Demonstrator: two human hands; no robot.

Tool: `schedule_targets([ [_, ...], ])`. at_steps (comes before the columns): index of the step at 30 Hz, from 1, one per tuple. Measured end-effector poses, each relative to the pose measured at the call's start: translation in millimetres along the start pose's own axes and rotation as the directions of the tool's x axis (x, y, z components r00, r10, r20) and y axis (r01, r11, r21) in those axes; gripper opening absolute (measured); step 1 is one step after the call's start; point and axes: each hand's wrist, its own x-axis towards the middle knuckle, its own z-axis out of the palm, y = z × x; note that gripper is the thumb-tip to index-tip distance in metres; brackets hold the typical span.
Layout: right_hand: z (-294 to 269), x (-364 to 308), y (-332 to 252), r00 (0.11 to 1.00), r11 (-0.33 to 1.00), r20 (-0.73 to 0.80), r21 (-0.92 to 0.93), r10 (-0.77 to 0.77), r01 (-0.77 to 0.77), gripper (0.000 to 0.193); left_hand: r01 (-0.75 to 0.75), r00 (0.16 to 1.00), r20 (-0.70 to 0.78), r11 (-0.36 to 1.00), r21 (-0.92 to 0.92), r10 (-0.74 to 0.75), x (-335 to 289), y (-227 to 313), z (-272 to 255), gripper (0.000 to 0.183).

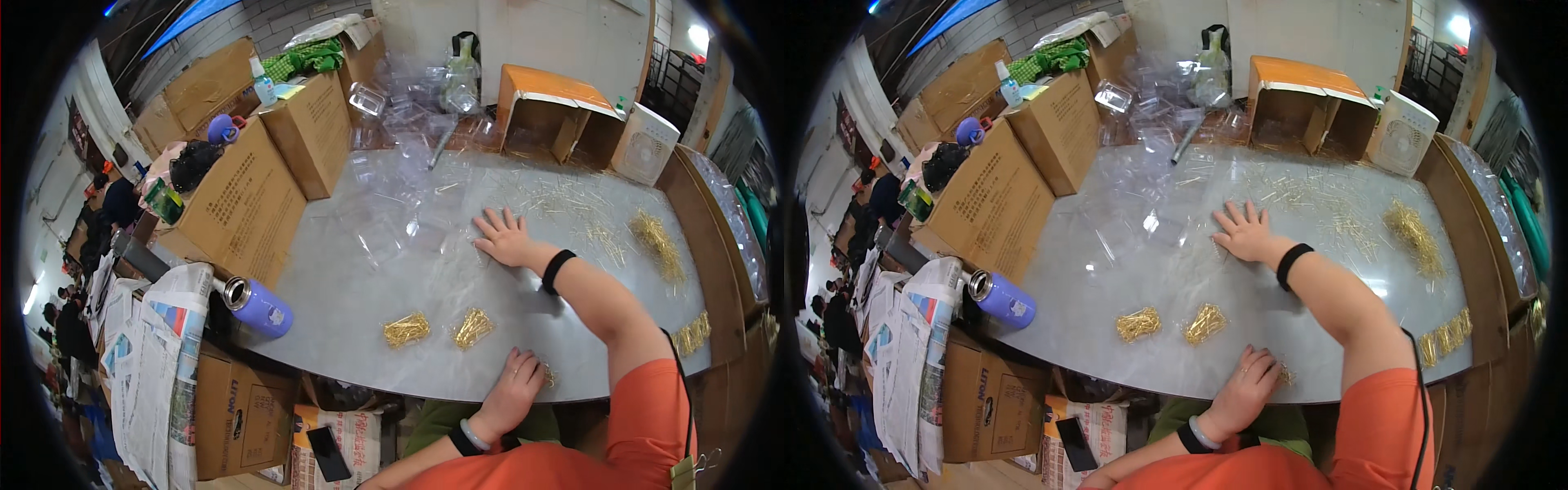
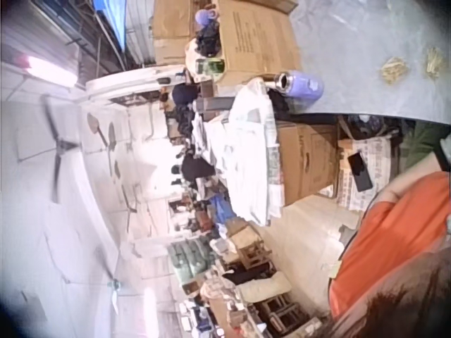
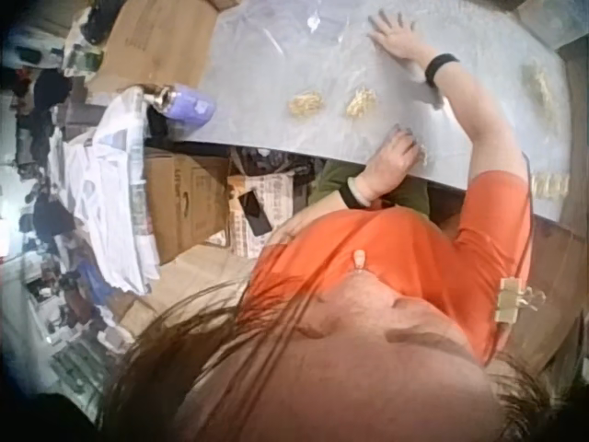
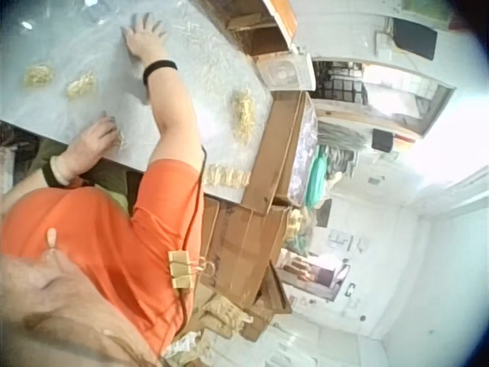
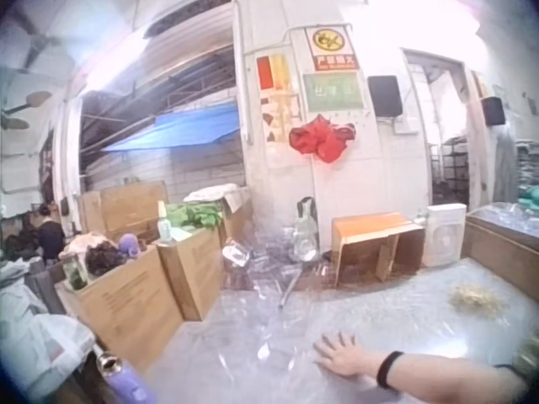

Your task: Manually counting and placing small gold-colored metal wires into small plastic bags at a fabrication workbench.

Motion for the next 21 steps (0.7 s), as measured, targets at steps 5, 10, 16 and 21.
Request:
schedule_targets([
  [5,33.7,-82.6,40.6,0.964,0.972,-0.12,-0.034,-0.236,0.233,0.062,-0.017,1.0,0.013,1.0,0.026,0.017,0.8,-0.9,-2.1,0.03],
  [10,30.8,-184.4,25.4,0.93,0.921,-0.224,0.195,-0.292,0.337,0.048,-0.038,0.999,0.04,0.999,0.035,0.037,3.1,1.1,-4.5,0.029],
  [16,27.4,-255.1,27.4,0.949,0.876,-0.311,0.469,0.04,0.117,0.036,0.017,1.0,0.025,0.998,-0.057,-0.016,7.1,6.1,-19.8,0.045],
  [21,41.6,-285.0,19.0,0.939,0.953,-0.315,0.3,0.141,-0.042,0.069,0.15,0.973,0.161,0.984,0.095,-0.164,5.7,7.8,-43.3,0.077],
])
